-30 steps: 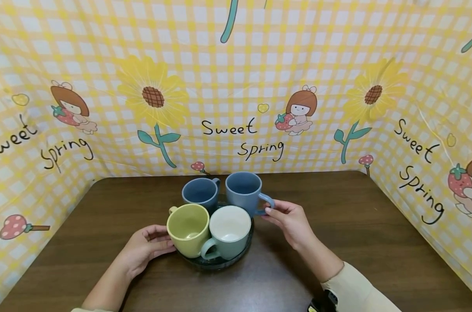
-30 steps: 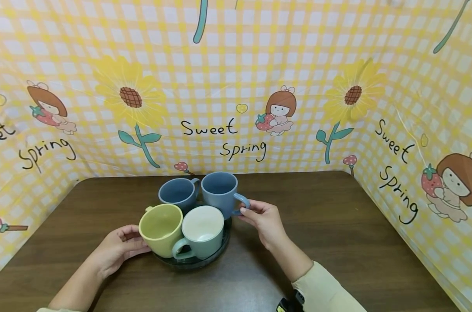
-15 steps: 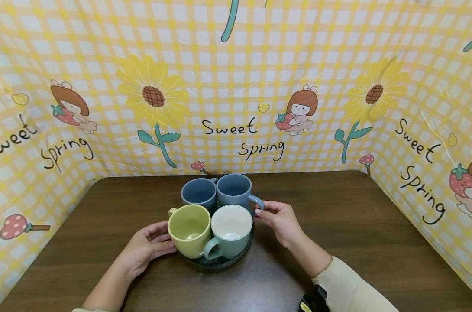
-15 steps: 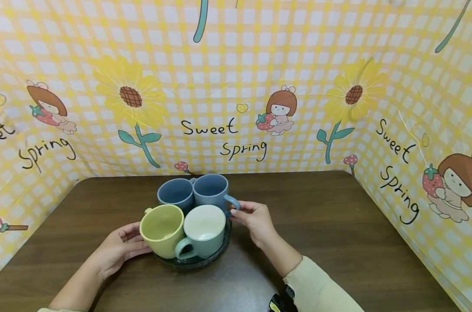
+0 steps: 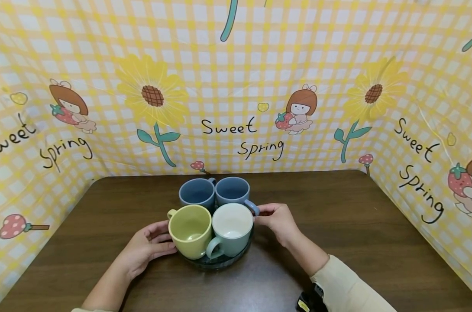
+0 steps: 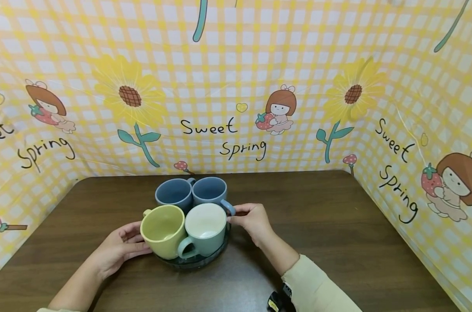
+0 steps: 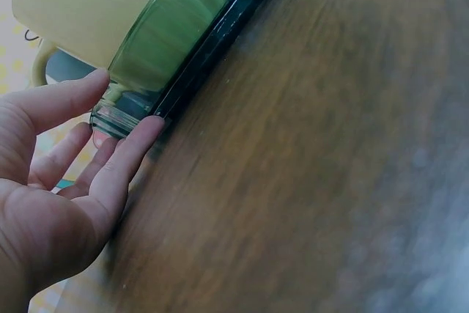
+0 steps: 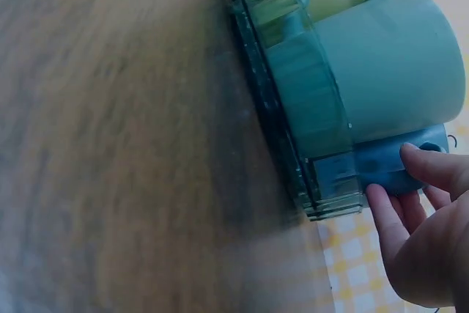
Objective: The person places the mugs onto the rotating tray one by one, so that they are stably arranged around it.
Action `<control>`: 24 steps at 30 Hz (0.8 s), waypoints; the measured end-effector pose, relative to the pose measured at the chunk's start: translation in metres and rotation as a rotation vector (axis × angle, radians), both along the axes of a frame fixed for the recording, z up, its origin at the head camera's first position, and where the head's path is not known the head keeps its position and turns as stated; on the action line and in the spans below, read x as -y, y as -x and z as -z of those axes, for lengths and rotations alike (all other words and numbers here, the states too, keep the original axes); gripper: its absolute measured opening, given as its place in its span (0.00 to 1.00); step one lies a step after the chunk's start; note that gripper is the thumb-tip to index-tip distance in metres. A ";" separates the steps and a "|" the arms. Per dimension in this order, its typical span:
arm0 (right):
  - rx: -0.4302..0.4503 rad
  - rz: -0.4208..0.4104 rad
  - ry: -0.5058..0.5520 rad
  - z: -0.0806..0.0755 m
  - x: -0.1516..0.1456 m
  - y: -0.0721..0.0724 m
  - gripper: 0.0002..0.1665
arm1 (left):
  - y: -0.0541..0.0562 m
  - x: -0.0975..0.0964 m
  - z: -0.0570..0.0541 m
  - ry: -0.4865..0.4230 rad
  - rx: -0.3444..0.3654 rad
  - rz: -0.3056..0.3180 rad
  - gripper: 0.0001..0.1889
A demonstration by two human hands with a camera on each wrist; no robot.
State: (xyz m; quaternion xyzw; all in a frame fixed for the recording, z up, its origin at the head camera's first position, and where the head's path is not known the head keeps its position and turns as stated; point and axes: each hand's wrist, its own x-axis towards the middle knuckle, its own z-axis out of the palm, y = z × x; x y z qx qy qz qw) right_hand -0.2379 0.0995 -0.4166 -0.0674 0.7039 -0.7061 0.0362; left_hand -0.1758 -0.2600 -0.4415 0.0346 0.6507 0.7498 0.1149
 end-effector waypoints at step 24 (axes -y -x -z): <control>0.123 -0.139 0.250 0.003 -0.018 -0.008 0.16 | -0.003 -0.001 -0.006 -0.006 -0.005 -0.058 0.27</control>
